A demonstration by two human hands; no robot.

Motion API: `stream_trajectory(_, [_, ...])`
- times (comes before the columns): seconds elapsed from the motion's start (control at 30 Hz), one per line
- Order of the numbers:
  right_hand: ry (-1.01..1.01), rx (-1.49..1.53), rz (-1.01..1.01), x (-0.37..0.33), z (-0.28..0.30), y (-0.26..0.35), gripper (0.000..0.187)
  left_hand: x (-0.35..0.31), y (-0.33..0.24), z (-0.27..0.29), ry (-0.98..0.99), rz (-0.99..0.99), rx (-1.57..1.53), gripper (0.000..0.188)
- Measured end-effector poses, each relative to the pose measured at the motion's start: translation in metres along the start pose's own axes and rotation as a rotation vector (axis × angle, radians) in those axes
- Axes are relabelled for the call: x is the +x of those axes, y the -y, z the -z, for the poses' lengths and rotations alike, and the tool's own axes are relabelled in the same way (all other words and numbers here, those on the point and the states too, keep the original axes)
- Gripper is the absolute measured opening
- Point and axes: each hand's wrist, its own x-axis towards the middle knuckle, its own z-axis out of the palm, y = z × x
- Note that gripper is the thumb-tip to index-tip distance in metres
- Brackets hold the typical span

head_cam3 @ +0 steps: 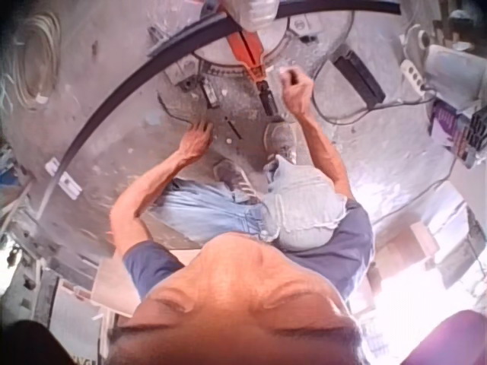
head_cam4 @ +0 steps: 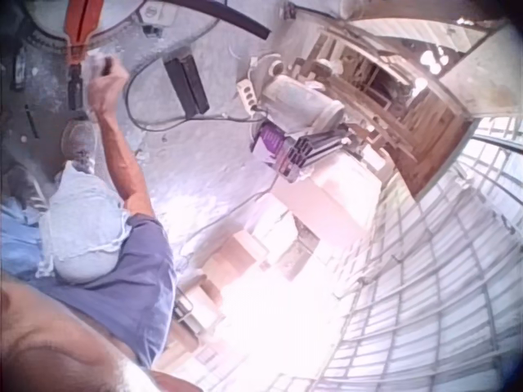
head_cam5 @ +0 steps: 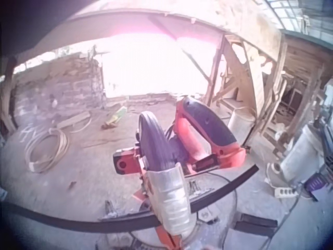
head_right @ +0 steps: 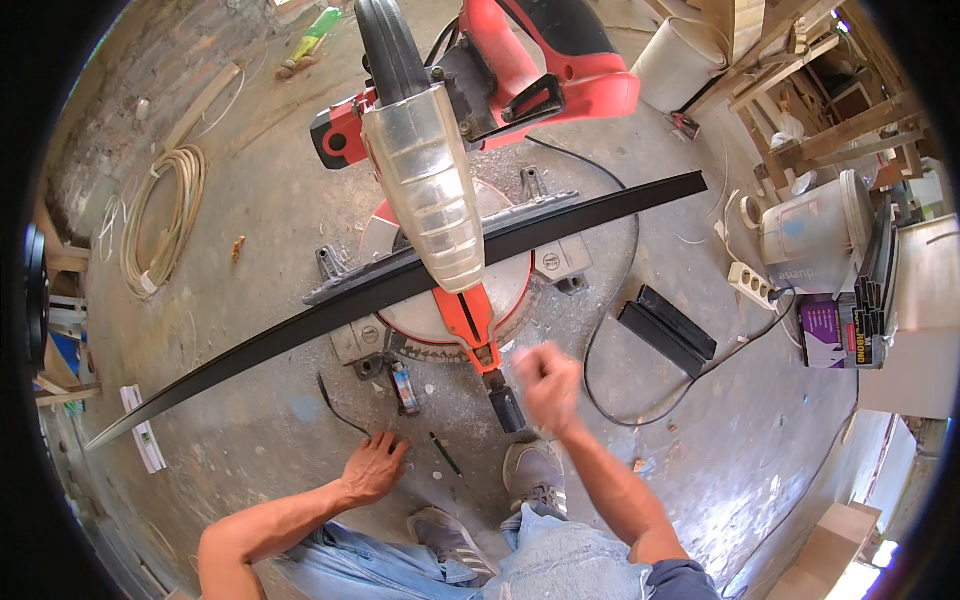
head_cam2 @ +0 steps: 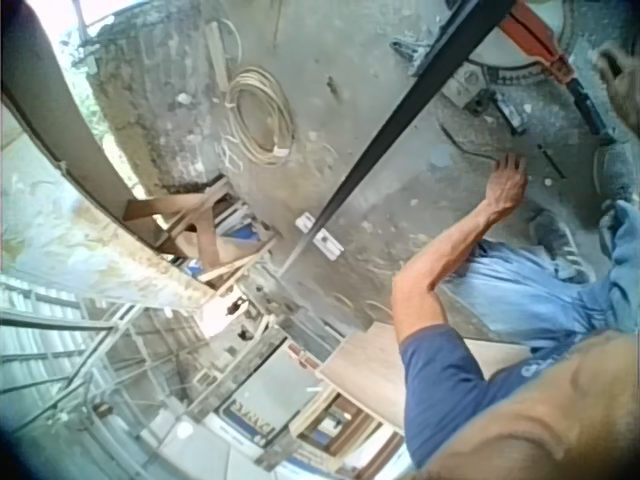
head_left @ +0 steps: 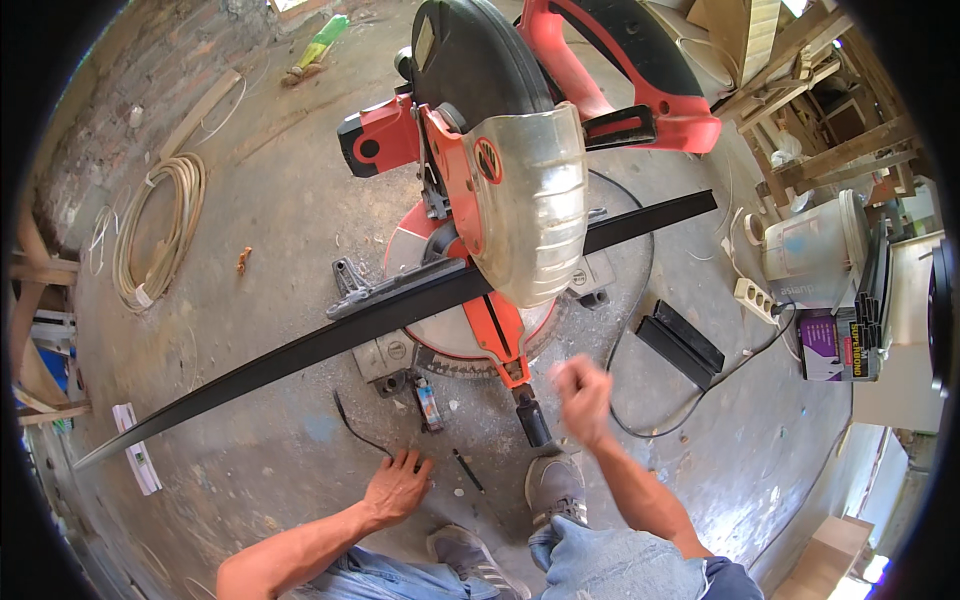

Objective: The person measures a black plastic strip with a tape measure, marks it with a pencil, and cuts it using a miter saw.

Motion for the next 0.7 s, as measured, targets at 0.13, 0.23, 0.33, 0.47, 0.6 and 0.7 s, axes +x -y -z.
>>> stream_trajectory(0.13, [-0.452, 0.252, -0.373, 0.106, 0.025, -0.074, 0.03, 0.018, -0.01, -0.009, -0.021, -0.112, 0.174, 0.041])
stream_trajectory(0.23, [-0.409, 0.395, -0.382, 0.149, 0.027, -0.094, 0.038, 0.015, -0.01, -0.012, -0.095, -0.077, 0.222, 0.043])
stream_trajectory(0.33, [-0.276, 0.555, -0.416, 0.165, 0.026, -0.102, 0.039, 0.01, -0.008, 0.007, -0.163, -0.1, 0.195, 0.045])
stream_trajectory(0.47, [-0.26, 0.639, -0.419, 0.175, 0.033, -0.111, 0.036, 0.021, 0.048, 0.061, -0.84, 0.743, -0.361, 0.033])
stream_trajectory(0.6, [-0.232, 0.628, -0.38, 0.181, 0.035, -0.103, 0.032, -0.019, 0.208, 0.089, -1.504, 1.431, -1.152, 0.035])
stream_trajectory(0.7, [-0.241, 0.687, -0.361, 0.184, 0.032, -0.094, 0.029, -0.082, 0.307, 0.07, -1.59, 1.199, -2.058, 0.038])
